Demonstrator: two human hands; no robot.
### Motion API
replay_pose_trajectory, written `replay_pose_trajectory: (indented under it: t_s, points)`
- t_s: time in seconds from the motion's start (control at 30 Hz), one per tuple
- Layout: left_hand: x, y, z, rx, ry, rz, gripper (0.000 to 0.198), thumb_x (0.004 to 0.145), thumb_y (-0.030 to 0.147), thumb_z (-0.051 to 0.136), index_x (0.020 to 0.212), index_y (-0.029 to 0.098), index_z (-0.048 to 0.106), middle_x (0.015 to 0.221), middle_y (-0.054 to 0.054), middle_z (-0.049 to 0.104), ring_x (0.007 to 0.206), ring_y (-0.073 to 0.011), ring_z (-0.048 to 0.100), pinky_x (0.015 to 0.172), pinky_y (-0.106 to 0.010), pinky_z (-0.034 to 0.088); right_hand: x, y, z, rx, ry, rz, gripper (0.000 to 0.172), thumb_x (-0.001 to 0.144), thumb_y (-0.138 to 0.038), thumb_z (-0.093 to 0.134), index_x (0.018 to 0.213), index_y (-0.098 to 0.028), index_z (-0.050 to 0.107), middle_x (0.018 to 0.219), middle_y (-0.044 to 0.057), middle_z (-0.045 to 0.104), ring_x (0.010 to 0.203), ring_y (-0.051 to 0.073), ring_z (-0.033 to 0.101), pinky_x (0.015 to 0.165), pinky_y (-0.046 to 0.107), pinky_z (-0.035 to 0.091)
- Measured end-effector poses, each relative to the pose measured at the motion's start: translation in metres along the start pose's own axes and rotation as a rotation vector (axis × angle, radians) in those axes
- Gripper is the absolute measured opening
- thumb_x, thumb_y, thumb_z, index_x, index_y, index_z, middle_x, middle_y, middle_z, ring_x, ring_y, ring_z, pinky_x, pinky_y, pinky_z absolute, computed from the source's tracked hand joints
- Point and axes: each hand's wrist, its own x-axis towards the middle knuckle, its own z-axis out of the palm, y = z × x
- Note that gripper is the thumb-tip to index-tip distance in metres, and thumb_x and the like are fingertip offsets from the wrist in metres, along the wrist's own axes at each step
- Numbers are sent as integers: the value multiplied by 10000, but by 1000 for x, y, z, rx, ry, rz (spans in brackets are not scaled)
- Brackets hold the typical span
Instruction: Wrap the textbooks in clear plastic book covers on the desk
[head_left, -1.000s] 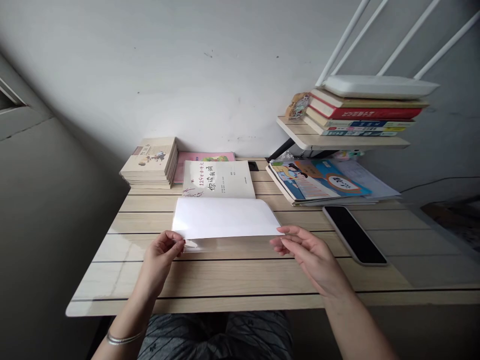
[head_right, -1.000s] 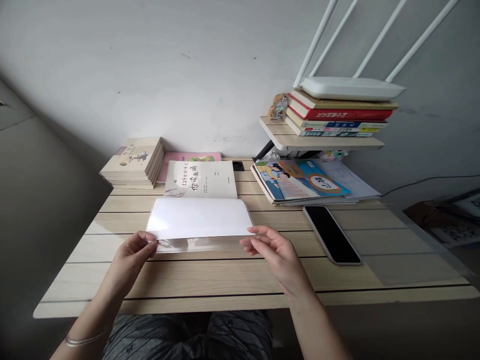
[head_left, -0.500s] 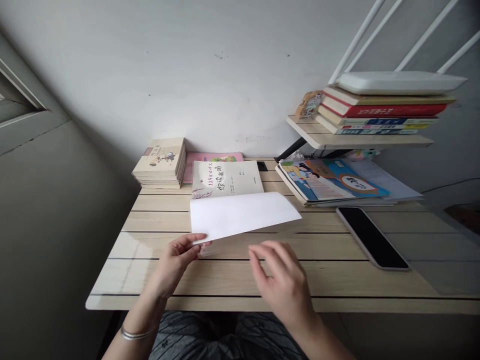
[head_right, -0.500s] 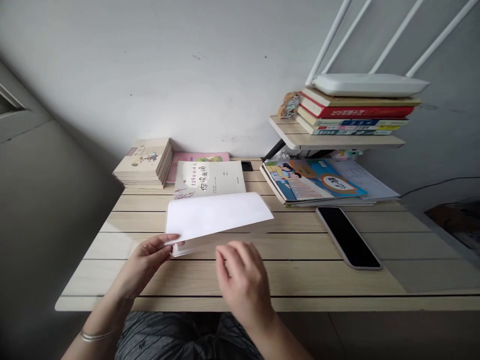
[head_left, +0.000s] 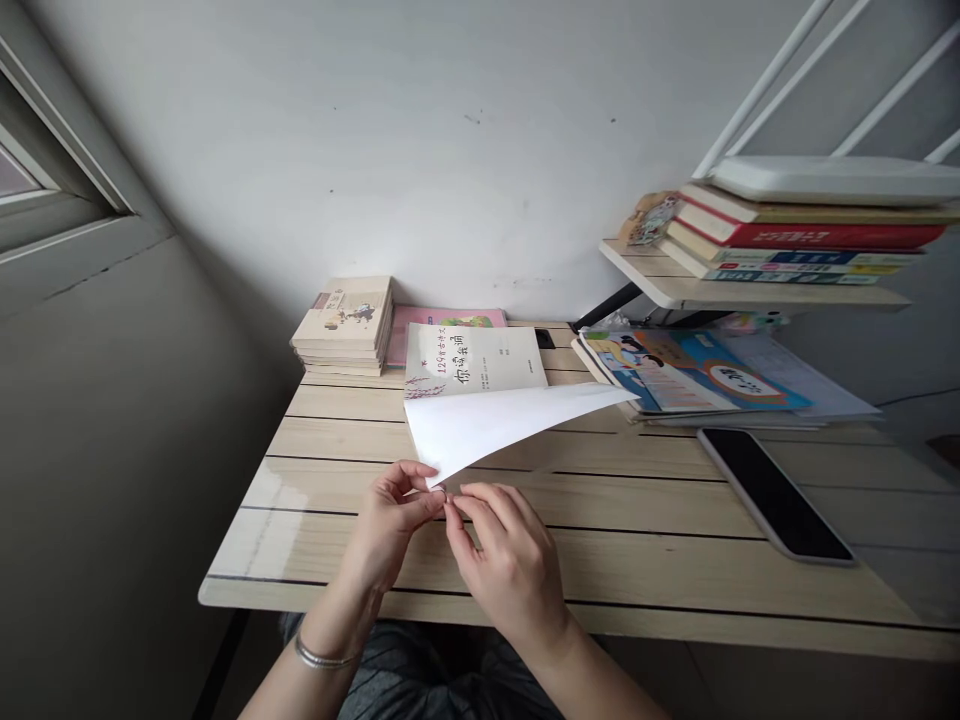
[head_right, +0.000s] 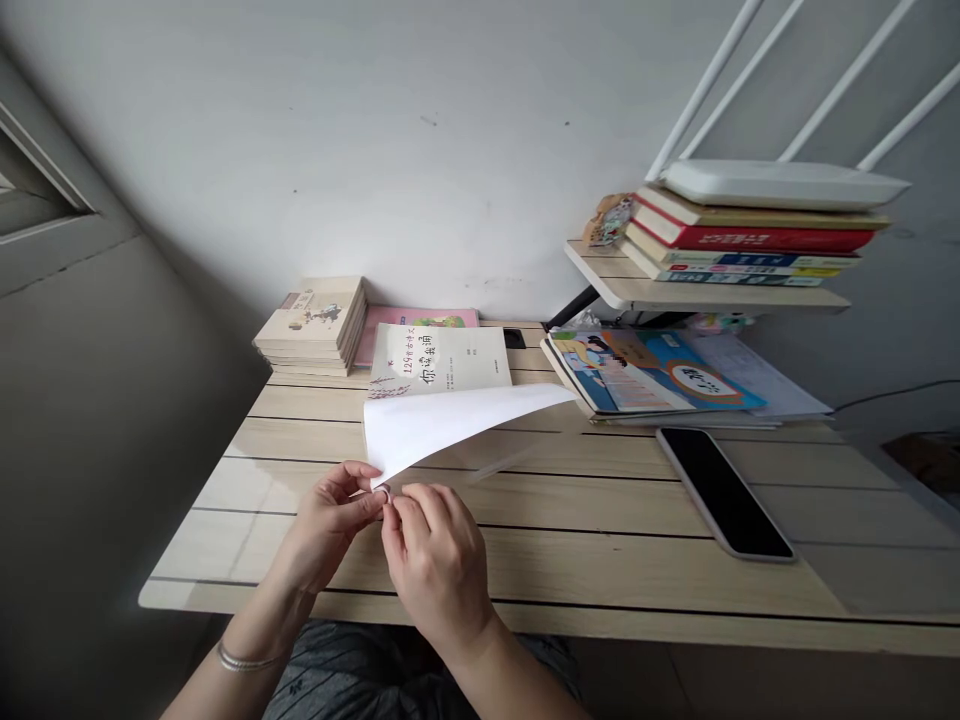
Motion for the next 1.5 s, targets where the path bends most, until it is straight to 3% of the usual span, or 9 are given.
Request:
replay_pose_trajectory:
  t_s: [0.47,0.77,1.03,1.5]
  points:
    - [3,-10,2,65,21,47,327,561,209,836,814,148,637,695,16,636,661,-106,626,679,-245,534,1,-1,2,-81,4,35,151,812,-70,521,747,-184,597,793,65,650,766,198,581,714,348,489]
    - [2,-5,0,51,0,44,345,577,195,825,836,143,603,705,0,663,662,-146,669,690,-280,542,-1,6,-3,15,42,43,131,846,-74,503,831,-174,586,825,65,637,776,174,577,706,319,497]
    - [0,-5,6,57,22,58,330,562,194,832,798,139,609,695,22,637,638,-103,638,639,-227,535,-4,0,-2,-95,17,36,89,850,-166,542,898,-157,616,878,89,652,777,190,576,706,343,481]
    - [0,-8,6,77,35,82,318,568,199,826,773,151,588,671,30,644,592,-100,643,648,-237,541,-6,-1,0,-156,40,38,102,837,-81,529,819,-172,571,793,45,651,730,172,566,681,323,410]
